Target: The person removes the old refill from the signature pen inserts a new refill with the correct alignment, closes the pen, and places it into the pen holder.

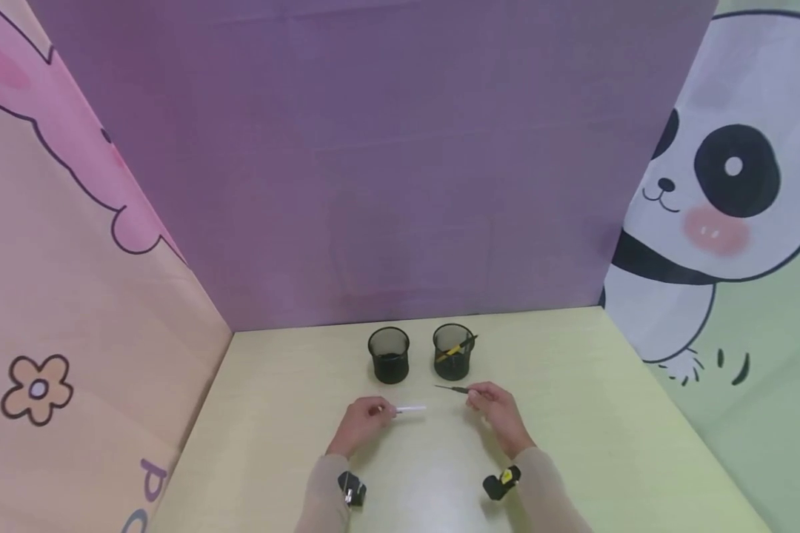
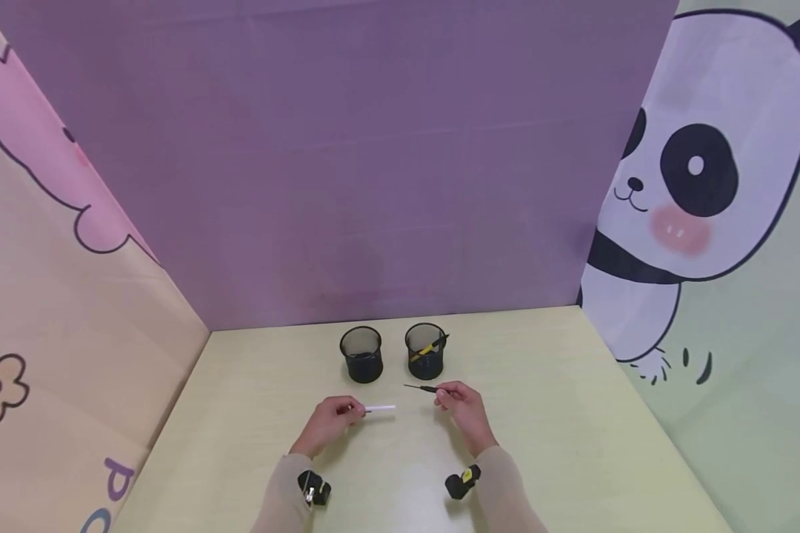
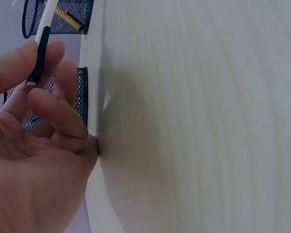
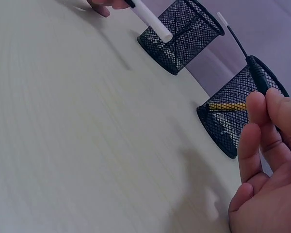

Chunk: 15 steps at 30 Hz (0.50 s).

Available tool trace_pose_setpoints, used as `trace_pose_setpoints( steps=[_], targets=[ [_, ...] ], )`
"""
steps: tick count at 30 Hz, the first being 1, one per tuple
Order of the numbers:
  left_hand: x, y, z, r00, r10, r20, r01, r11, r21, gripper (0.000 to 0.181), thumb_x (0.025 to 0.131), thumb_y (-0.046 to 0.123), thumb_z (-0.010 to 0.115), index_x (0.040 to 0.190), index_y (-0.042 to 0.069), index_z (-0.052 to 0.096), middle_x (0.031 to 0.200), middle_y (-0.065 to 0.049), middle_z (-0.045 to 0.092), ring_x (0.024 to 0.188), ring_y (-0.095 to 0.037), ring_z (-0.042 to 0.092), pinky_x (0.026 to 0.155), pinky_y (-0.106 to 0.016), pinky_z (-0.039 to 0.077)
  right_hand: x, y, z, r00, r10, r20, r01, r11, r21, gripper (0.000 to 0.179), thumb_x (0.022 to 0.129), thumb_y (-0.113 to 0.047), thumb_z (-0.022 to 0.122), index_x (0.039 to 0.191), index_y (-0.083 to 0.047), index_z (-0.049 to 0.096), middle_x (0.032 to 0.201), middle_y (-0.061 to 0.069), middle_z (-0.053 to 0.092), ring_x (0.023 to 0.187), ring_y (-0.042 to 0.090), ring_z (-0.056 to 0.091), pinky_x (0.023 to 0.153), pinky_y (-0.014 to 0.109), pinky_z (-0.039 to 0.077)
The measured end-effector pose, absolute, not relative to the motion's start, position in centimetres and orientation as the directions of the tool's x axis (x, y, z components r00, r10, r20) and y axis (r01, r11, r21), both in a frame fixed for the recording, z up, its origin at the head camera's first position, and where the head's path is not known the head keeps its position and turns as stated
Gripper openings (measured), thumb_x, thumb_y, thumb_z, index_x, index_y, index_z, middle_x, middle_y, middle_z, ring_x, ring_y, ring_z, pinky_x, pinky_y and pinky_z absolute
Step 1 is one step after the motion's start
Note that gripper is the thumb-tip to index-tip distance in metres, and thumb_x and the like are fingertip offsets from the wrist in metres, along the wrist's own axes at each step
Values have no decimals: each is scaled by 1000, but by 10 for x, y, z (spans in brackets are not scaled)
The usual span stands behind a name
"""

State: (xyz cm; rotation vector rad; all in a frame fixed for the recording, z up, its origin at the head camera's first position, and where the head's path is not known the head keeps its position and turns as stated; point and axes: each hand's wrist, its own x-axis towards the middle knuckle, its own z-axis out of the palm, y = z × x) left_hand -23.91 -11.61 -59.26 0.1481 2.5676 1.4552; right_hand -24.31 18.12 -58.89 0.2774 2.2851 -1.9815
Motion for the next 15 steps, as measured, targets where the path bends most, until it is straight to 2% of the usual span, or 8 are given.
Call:
trace_pose_setpoints(
  steps=[4,15],
  targets=[
    [-242,-116,-597,-978,181,-101,10,528,849,10,96,28,70,98,20,77,90,3,69,79,-16,53,72,-31,41,-247,177,-591,-984,49,-174,179,124,-976,25,100,-12,62,119,4,65,108,20,72,93,17,64,89,33,49],
    [-246,-111,-604,-987,138,-81,7,542,840,7,92,22,74,97,19,78,92,2,73,80,-14,58,75,-32,45,-257,173,-595,-986,18,-166,167,112,-980,24,101,-10,61,118,7,64,106,22,72,92,17,65,90,35,51]
  ],
)
